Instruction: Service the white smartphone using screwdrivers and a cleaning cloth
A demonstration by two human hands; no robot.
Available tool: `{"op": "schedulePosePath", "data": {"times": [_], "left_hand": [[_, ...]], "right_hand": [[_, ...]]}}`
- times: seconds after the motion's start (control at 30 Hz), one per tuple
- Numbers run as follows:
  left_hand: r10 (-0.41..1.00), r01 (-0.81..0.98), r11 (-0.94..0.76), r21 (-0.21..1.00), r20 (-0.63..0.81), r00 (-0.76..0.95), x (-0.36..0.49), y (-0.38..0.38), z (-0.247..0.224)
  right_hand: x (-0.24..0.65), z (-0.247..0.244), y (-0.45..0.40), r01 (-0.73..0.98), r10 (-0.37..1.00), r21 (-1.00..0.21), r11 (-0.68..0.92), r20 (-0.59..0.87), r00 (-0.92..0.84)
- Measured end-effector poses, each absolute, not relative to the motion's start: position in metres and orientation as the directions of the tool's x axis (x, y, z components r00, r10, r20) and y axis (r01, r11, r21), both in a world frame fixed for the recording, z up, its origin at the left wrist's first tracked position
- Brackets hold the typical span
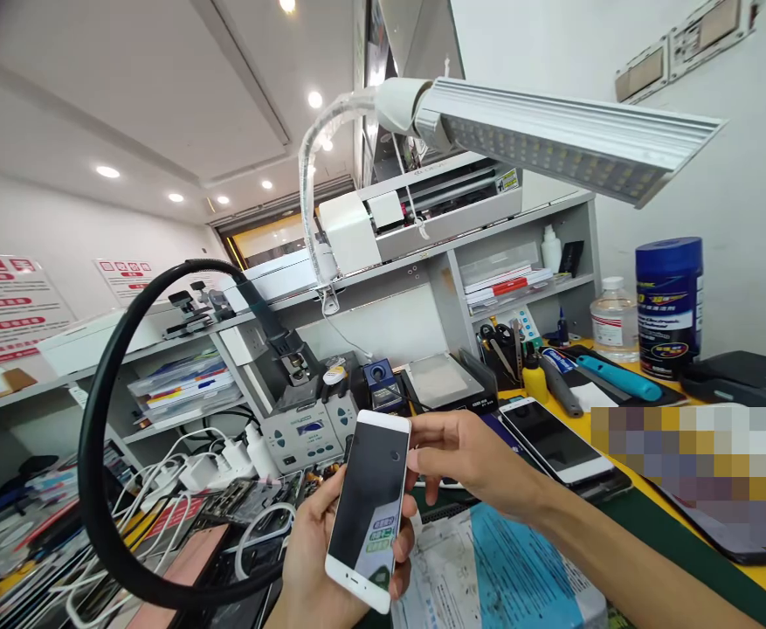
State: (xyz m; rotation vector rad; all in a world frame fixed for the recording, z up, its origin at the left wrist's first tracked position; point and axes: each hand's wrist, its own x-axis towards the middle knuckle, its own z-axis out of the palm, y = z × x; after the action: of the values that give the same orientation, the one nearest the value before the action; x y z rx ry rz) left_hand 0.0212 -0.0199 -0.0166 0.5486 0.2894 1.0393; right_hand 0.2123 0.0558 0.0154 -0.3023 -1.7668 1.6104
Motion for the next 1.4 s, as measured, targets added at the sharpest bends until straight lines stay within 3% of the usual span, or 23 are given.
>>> {"op": "schedulePosePath", "data": {"times": [0.8,0.97,1.2,1.4], "left_hand": [[0.921,-0.711,0.291,0.641,0.014,0.390,0.021,-0.026,-0.013],[0.964,-0.713,0.217,0.667,-0.031,0.264,0.025,-0.028,-0.015],[0.961,-0.662,0.200,0.722,-0.276,-0.009,0.033,-0.024,-0.013],[0.972,-0.516,-0.022,0.856,-0.101,-0.210,0.037,-0.020,-0.024]], "right_hand": [[0.209,0.011,0.056,-0.238,0.643,-0.967,0.086,0.236,-0.728],[0.206,0.012,0.054,-0.229,0.665,-0.971,0.071,0.217,-0.715],[0.206,0.013,0.057,-0.164,0.708,-0.986,0.036,0.141,-0.692],[0.209,0.013,0.056,-0.099,0.751,-0.986,0.131,0.164,-0.640]]}}
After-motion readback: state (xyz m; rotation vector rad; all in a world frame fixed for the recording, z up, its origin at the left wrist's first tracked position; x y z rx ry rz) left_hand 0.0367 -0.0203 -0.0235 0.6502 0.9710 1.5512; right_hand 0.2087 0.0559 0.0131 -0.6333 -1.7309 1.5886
